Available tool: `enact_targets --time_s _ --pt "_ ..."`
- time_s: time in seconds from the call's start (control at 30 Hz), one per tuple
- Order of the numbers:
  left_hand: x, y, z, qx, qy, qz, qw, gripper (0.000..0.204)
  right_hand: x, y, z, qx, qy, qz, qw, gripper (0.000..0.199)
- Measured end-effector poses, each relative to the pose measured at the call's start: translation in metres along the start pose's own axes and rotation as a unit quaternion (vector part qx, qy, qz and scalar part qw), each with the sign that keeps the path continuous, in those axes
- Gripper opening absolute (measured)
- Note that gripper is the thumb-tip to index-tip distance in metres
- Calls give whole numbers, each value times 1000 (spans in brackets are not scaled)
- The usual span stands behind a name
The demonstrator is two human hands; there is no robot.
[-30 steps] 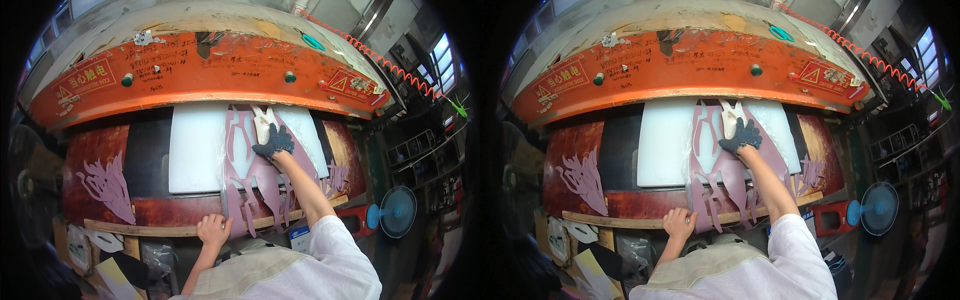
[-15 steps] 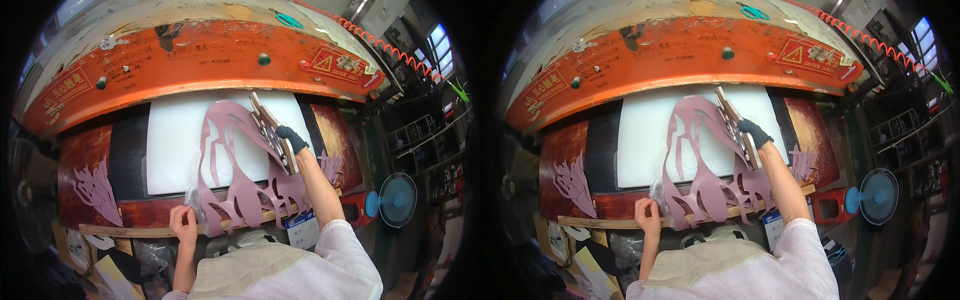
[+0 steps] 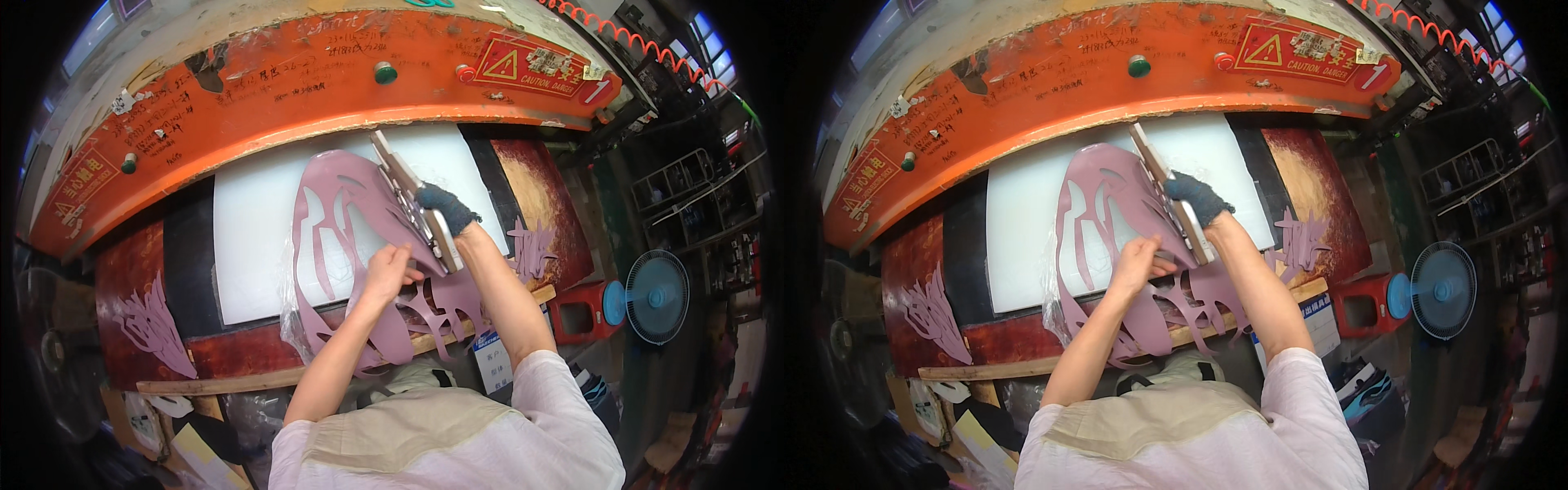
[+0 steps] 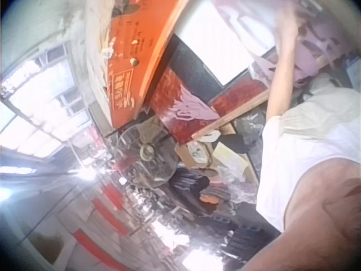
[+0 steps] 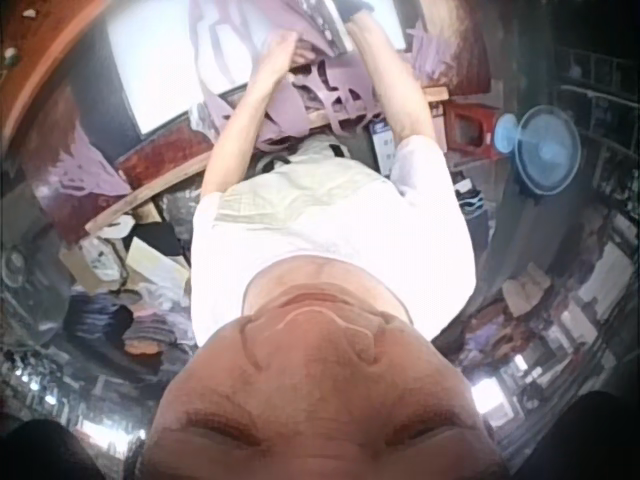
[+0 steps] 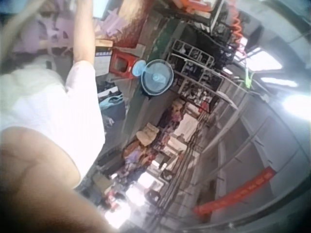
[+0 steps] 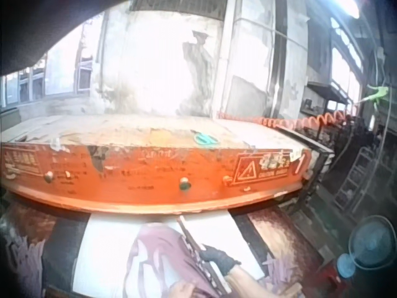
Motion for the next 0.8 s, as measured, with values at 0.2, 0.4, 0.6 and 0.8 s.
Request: enact_targets --time_s 0.2,0.4,0.6,0.8 --pt "105 55 -19 -47 132 198 970 24 26 9 -16 4 -194 -16 981 61" --pt "110 79 -20 -41 156 95 982 31 35 25 -51 -72 774 241 581 71" --pt "95 83 -10 -46 95 49 993 37 -45 49 -40 116 615 56 778 59" --pt "79 79 -5 -91 -48 37 994 38 -129 35 30 154 666 -61 727 61"
Point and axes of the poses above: each hand's wrist, its own y-axis away from the middle knuckle, its own x-axis out of the back of the hand, z = x × y, the point moved 5 cm from there along -y, towards the middle knuckle, and after that the axes turned 13 degrees about -z, right-handed, at the moved point
